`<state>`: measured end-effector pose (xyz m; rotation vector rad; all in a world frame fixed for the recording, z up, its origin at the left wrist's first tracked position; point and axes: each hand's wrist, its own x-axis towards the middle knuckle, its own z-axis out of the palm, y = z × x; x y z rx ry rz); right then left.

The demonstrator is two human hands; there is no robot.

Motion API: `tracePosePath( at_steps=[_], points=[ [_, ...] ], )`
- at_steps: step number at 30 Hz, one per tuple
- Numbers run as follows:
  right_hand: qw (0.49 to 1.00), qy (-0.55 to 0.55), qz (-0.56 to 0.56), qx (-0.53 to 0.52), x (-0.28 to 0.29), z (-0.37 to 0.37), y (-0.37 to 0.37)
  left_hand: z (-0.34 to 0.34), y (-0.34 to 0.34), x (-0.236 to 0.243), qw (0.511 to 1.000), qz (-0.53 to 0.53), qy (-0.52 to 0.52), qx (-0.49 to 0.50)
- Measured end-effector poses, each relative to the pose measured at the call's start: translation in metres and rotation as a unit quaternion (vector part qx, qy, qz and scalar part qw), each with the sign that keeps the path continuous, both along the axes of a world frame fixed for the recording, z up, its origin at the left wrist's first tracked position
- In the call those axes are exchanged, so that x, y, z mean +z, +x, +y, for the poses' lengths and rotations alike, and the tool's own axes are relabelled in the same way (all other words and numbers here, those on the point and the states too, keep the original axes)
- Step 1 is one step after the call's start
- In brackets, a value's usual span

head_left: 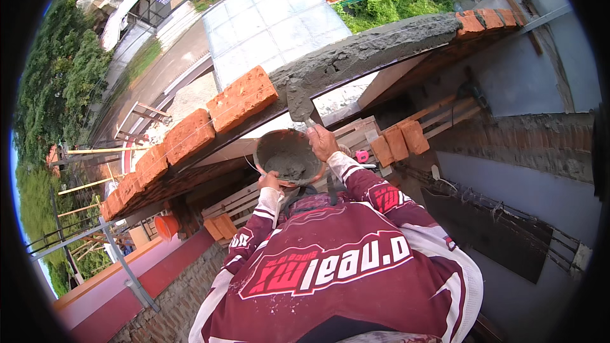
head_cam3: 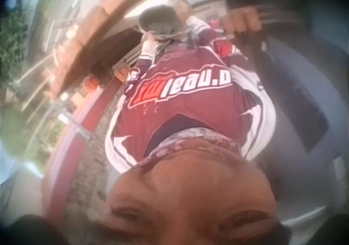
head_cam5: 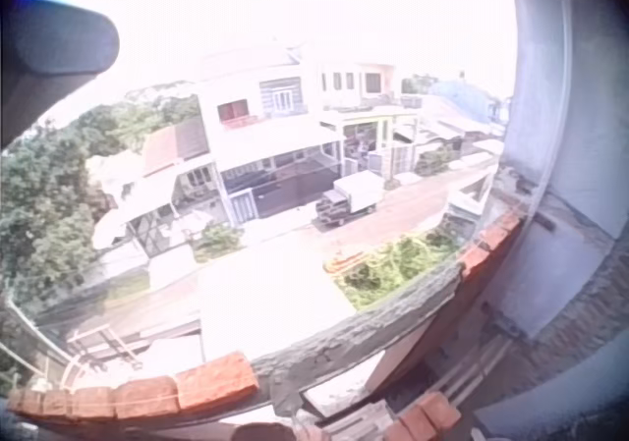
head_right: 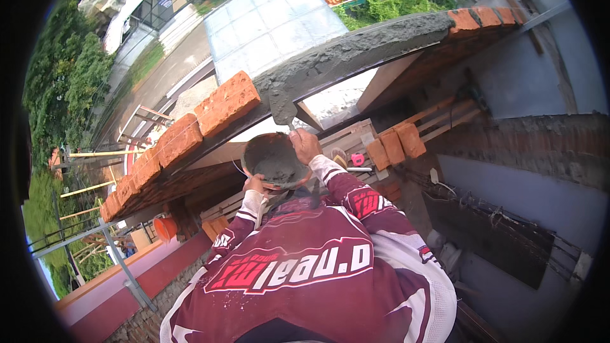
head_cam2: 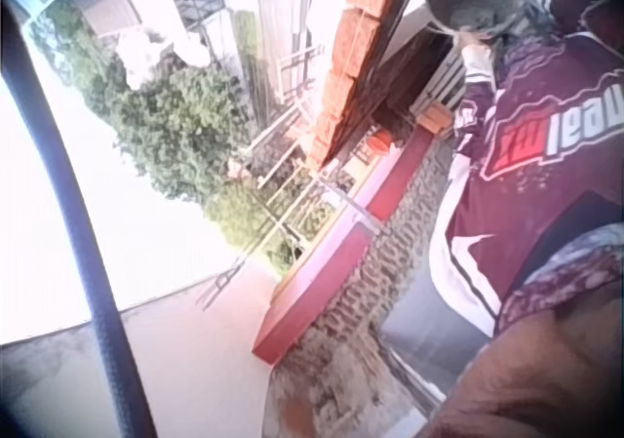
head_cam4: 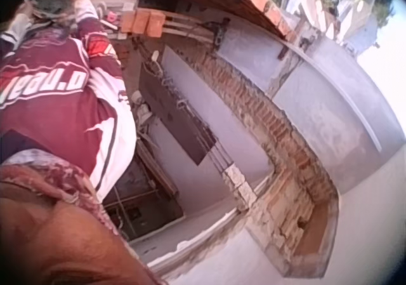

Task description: The person lays red bricks on a wall using a trowel to apply mortar. They repeatedly scoop mortar from a bucket, spread it on the wall, place bricks, and tap them into alignment.

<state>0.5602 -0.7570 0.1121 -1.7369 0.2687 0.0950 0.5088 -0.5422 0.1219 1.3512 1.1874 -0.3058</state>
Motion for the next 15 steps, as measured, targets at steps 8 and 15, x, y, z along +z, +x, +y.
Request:
tracePosePath(
  at_steps=[8,15],
  points=[
    [0.897,-0.339,0.135,0.248,0.038,-0.028,-0.066,-0.003,0.01,-0.014,0.977,-0.022,0.102,-0.185],
    [0.803,-0.462,0.229,0.298,0.039,-0.048,-0.09,-0.049,0.027,-0.032,0.904,-0.178,0.119,-0.37]
  ],
)
